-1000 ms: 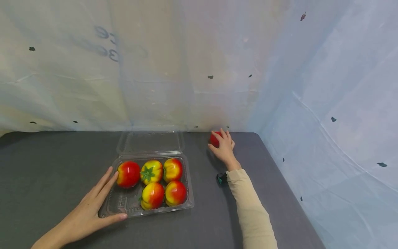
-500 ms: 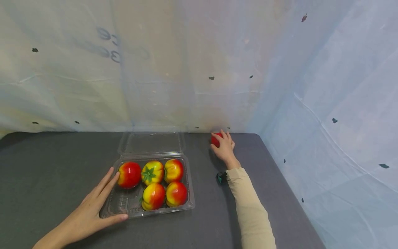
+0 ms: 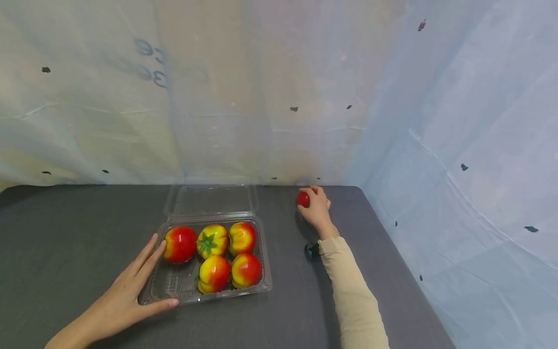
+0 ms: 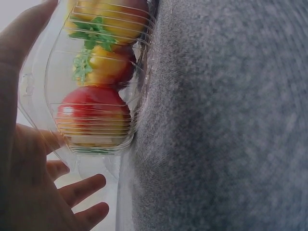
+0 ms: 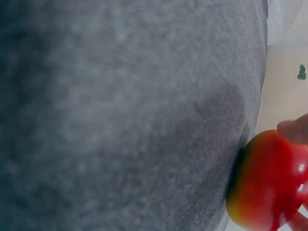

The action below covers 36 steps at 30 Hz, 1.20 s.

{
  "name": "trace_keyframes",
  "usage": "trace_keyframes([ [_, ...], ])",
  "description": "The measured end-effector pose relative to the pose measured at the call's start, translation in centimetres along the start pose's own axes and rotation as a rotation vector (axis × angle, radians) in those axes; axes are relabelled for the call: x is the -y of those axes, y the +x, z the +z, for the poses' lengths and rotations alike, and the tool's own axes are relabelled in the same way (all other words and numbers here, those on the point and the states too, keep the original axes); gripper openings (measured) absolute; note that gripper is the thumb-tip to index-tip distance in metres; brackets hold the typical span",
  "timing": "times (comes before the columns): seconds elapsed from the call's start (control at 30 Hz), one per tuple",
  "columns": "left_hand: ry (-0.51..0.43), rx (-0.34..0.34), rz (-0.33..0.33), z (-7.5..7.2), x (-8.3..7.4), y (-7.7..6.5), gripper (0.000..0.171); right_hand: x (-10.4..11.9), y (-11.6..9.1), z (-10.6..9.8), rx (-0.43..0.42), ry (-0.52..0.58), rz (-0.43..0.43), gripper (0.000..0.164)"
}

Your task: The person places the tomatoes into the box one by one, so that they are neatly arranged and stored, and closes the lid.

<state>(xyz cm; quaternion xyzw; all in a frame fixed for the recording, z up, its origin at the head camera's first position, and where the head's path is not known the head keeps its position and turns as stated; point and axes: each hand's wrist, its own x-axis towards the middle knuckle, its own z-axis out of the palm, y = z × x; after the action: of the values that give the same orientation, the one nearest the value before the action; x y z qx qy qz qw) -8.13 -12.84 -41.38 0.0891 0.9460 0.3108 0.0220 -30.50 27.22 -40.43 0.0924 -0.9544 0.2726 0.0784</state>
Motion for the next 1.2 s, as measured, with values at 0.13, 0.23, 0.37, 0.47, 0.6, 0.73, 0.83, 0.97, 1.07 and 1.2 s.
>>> trace_keyframes([
  [0.13, 0.008, 0.003, -0.011, 0.0, 0.0, 0.1, 0.114, 0.1, -0.3, -0.1, -0.018, -0.002, -0.001, 0.046],
  [0.23, 0.013, 0.007, -0.017, 0.0, 0.1, 0.1, 0.114, 0.2, -0.6, -0.2, -0.032, -0.012, -0.018, 0.046],
  [0.37, 0.012, 0.013, -0.022, 0.1, 0.1, 0.1, 0.114, 0.1, -0.9, -0.2, -0.043, -0.026, -0.040, 0.045],
  [0.47, 0.011, 0.014, -0.021, 0.1, 0.1, 0.0, 0.114, 0.0, -1.2, -0.3, -0.044, -0.029, -0.044, 0.046],
  [0.6, 0.006, 0.008, -0.007, 0.0, 0.2, 0.0, 0.114, -0.1, -1.6, -0.4, -0.032, -0.029, -0.051, 0.047],
  [0.73, 0.005, 0.014, -0.005, 0.0, 0.2, 0.2, 0.114, -0.1, -1.9, -0.5, -0.020, -0.047, -0.068, 0.051],
  [0.83, 0.006, 0.013, -0.005, 0.0, 0.1, 0.2, 0.113, 0.1, -2.2, -0.7, -0.017, -0.067, -0.096, 0.054],
  [0.97, 0.003, 0.004, 0.004, 0.0, 0.1, 0.2, 0.113, 0.3, -2.5, -0.7, -0.018, -0.083, -0.134, 0.055],
  [1.07, 0.006, 0.007, 0.001, -0.1, 0.1, 0.2, 0.113, 0.5, -2.8, -0.8, -0.023, -0.091, -0.153, 0.055],
  [1.2, 0.011, 0.013, -0.006, -0.1, 0.1, 0.2, 0.114, 0.8, -3.3, -1.0, -0.030, -0.093, -0.173, 0.055],
])
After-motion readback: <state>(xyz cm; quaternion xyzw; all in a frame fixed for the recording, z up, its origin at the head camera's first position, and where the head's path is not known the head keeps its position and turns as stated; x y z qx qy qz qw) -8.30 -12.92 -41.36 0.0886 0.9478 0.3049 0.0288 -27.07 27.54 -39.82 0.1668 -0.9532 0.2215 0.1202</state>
